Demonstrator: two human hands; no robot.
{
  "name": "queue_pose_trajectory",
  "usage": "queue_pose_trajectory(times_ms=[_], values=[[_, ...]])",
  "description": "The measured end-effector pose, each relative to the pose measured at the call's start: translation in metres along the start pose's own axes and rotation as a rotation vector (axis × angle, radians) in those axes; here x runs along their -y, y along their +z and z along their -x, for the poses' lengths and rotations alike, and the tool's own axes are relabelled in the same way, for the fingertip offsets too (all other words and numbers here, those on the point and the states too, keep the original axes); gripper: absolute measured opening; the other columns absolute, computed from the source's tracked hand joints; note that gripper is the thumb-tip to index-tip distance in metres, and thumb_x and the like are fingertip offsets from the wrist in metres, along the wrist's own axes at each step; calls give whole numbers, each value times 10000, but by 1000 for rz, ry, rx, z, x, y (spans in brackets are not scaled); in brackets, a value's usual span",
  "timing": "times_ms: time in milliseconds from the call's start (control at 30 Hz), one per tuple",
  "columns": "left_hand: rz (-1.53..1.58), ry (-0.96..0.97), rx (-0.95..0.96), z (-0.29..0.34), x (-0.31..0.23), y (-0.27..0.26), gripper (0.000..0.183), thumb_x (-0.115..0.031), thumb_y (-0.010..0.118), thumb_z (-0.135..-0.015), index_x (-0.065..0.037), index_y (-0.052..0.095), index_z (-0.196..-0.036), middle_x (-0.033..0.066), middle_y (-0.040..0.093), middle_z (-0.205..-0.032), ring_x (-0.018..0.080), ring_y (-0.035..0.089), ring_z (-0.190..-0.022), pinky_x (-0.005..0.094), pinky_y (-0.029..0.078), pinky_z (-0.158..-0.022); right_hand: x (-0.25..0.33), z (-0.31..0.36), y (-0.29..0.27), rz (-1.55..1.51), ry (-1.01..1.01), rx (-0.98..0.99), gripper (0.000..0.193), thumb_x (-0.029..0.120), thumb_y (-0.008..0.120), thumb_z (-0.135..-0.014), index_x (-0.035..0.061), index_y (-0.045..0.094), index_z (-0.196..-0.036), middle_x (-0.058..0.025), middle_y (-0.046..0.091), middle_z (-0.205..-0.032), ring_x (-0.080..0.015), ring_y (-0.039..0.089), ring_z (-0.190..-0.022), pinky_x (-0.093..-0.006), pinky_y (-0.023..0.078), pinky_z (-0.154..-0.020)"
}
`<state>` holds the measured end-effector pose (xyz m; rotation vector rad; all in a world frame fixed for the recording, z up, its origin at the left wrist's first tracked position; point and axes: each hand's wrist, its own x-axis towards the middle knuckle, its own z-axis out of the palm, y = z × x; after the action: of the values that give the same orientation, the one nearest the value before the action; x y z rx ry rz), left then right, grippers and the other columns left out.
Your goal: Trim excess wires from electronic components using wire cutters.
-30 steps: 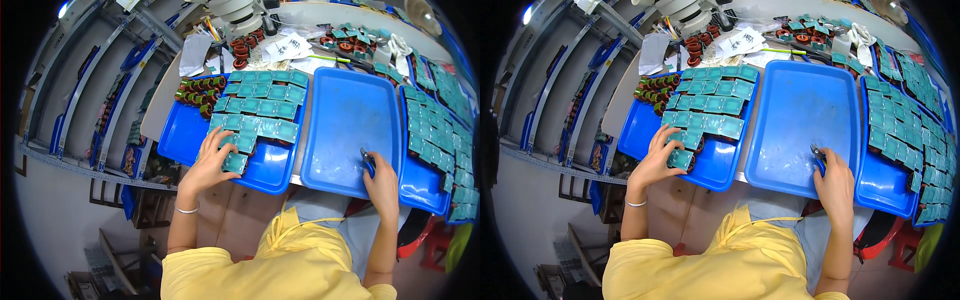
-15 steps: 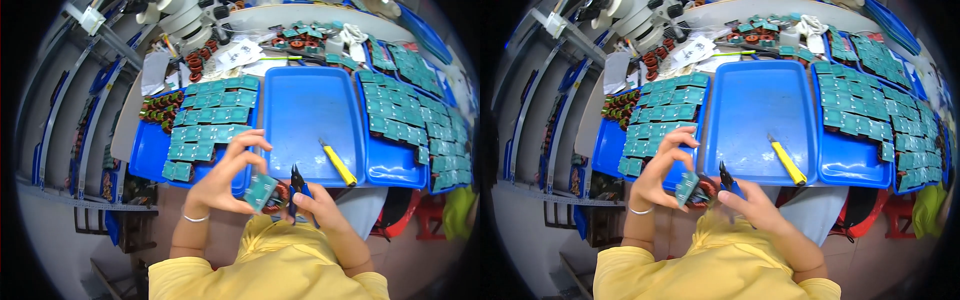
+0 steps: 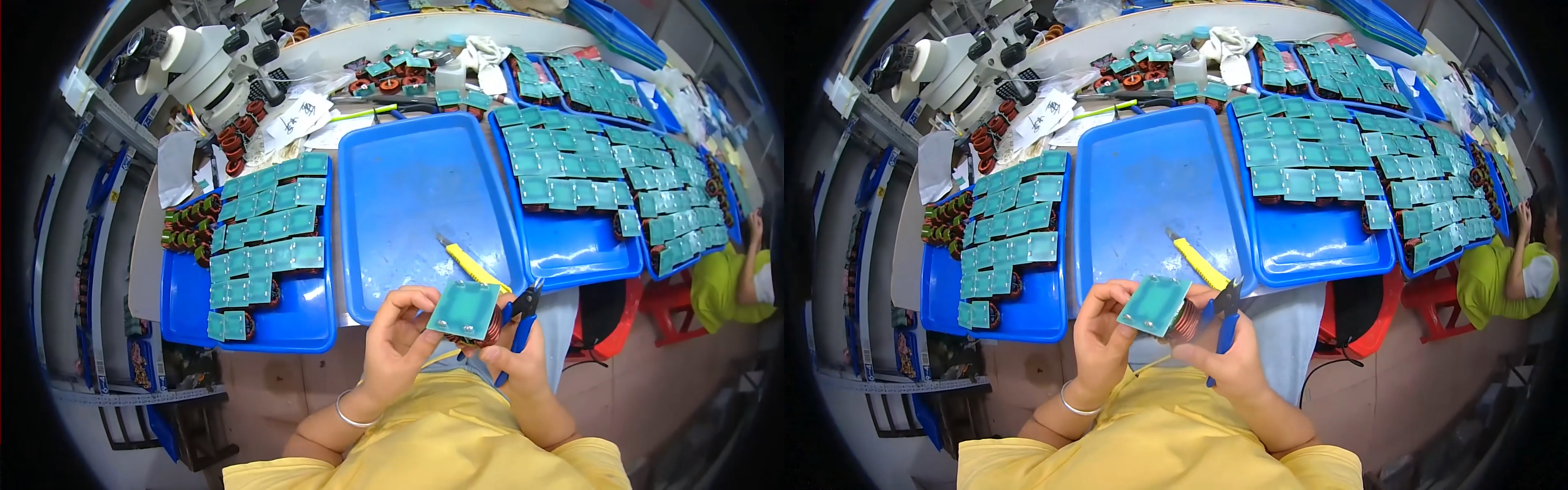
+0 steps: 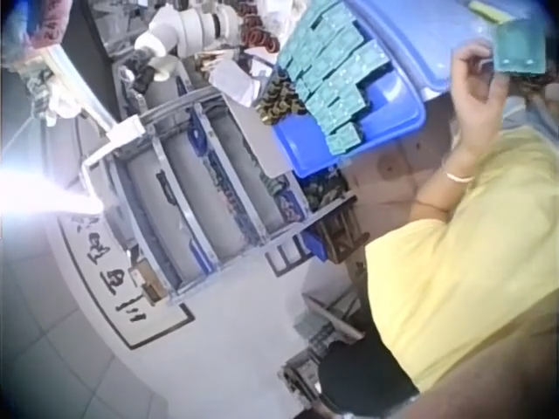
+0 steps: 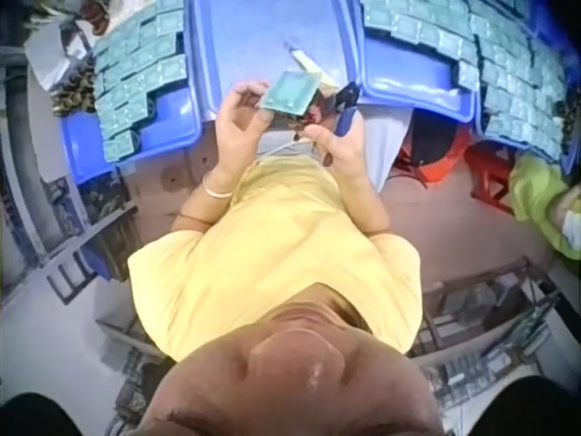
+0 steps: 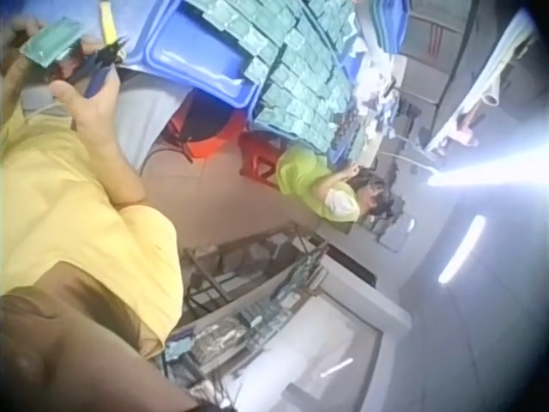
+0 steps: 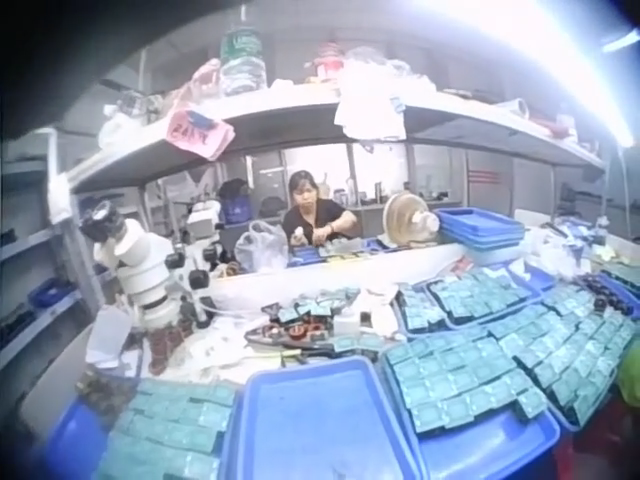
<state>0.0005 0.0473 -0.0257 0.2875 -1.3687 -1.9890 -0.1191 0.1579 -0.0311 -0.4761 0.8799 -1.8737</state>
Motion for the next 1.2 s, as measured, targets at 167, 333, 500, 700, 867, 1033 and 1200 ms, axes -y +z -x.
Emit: queue_pose_trajectory(times_ms=[167, 333, 500, 700, 867, 1033, 1200], values=[[42, -32, 40, 7, -7, 16, 589, -30, 676, -748, 0, 344, -1234, 102, 406, -1190, 197, 410, -1147, 351, 340, -973, -1, -2, 14, 197, -328, 23, 507, -34, 744, -620, 24, 479, -1049, -154, 460, -1184, -231, 475, -1094, -361, 402, -906], [212, -312, -41, 2, -15, 20, 653, -69, 663, -772, 3, 284, -1299, 91, 465, -1178, 202, 483, -1100, 342, 388, -967, 12, -4, 23, 784, -487, 18, 428, 17, 726, -637, 6, 527, -1016, -172, 495, -1133, -244, 514, -1018, -325, 437, -834], [348, -339, 34, -2, -13, 3, 700, -123, 600, -828, -30, 177, -1378, 162, 469, -1212, 254, 501, -1097, 389, 385, -971, 20, 5, -4, 647, -398, 11, 447, 293, 579, -789, -80, 502, -1022, -232, 536, -1042, -265, 588, -891, -351, 476, -787], [481, -545, -63, 2, -17, 4, 804, -419, 598, -795, -17, 210, -1373, 235, 482, -1182, 301, 562, -954, 387, 442, -866, 44, 5, -18, 907, -328, -19, 532, 446, 392, -833, -73, 500, -875, -200, 595, -802, -223, 603, -718, -296, 472, -667], [165, -416, 21, 6, -15, -1, 867, -511, 688, -693, -20, 320, -1306, 186, 514, -1104, 208, 564, -819, 299, 469, -741, 52, 4, -6, 1161, -344, 122, 466, 405, 448, -865, -33, 534, -998, -122, 537, -802, -213, 540, -700, -302, 432, -639], [-129, -316, -72, 11, -14, -3, 864, -379, 860, -497, -2, 433, -1147, 109, 528, -1044, 145, 561, -846, 232, 474, -696, 60, 11, 12, 1450, -358, 351, 395, 289, 707, -685, 19, 541, -921, -116, 494, -773, -294, 521, -665, -339, 424, -598], [-287, -216, 124, 17, -21, -6, 704, -146, 852, -553, -24, 477, -1136, 53, 502, -1089, 123, 494, -987, 250, 421, -835, 57, 19, 13, 1533, -356, 349, 404, 323, 722, -656, 38, 538, -876, -97, 474, -740, -276, 516, -652, -339, 411, -578]])
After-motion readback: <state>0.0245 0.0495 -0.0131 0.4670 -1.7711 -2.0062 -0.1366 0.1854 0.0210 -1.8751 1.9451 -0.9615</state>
